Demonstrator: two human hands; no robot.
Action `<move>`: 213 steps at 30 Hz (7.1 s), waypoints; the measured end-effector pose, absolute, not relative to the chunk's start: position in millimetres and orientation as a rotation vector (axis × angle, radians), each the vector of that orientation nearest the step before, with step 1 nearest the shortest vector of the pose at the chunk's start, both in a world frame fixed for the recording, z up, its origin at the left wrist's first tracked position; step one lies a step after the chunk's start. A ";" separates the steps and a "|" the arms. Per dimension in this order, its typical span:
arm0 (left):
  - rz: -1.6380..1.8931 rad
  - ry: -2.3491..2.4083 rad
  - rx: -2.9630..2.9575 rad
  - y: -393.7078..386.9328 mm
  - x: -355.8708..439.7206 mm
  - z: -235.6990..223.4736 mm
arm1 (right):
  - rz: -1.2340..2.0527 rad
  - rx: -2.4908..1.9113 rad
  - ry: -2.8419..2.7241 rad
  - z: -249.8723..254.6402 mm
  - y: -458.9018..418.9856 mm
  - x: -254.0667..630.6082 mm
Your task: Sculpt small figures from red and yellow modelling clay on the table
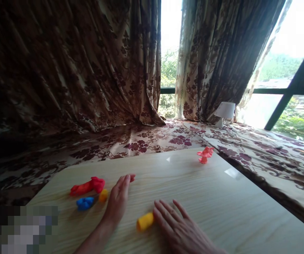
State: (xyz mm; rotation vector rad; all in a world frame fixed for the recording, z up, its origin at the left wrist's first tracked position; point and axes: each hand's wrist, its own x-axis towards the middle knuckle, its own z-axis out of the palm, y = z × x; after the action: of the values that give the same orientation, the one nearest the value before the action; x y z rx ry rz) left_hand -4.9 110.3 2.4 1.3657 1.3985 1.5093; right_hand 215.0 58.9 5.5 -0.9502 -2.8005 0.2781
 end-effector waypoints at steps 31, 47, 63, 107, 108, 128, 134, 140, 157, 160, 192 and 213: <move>1.154 1.339 1.589 108.6 -14.9 28.3 | 0.836 -0.921 -1.859 45.2 131.0 170.0; 1.149 1.246 1.701 105.9 -13.8 3.7 | 1.008 -0.919 -2.000 43.5 129.6 152.6; 1.206 1.346 1.879 104.2 -12.7 9.2 | 0.790 -0.983 -2.149 31.9 132.8 159.5; 1.093 1.472 1.676 102.8 -15.7 10.1 | 0.811 -0.979 -2.179 24.1 135.7 154.3; 1.089 1.463 1.674 102.2 -15.9 10.7 | 0.819 -0.983 -2.179 24.5 135.5 154.3; 1.244 0.937 0.699 91.1 -11.6 27.8 | 0.781 -0.816 -2.151 46.1 112.7 150.0; 1.199 1.039 0.749 86.8 -6.7 34.8 | 0.637 -0.906 -2.227 48.4 111.8 150.8; 1.063 0.792 0.654 88.4 -9.2 32.1 | 0.893 -0.830 -2.005 48.0 110.2 145.3; 1.145 0.754 0.532 88.3 -8.7 27.1 | 0.948 -0.735 -1.950 44.8 105.6 141.4; 1.150 0.797 0.517 88.3 -9.1 26.4 | 0.974 -0.715 -1.924 43.3 106.7 140.8; 1.424 1.087 0.662 92.4 -9.6 29.0 | 1.240 -0.858 -1.554 31.3 126.1 147.6; 0.991 0.820 1.193 84.9 -30.0 55.5 | 1.336 -0.928 -1.526 48.6 129.4 156.1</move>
State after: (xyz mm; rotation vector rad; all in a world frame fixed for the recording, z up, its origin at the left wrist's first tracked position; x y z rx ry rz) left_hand -30.0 84.9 55.5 1.1929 0.8203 0.9907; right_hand 156.1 129.4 48.6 -0.9284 -1.5258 1.3360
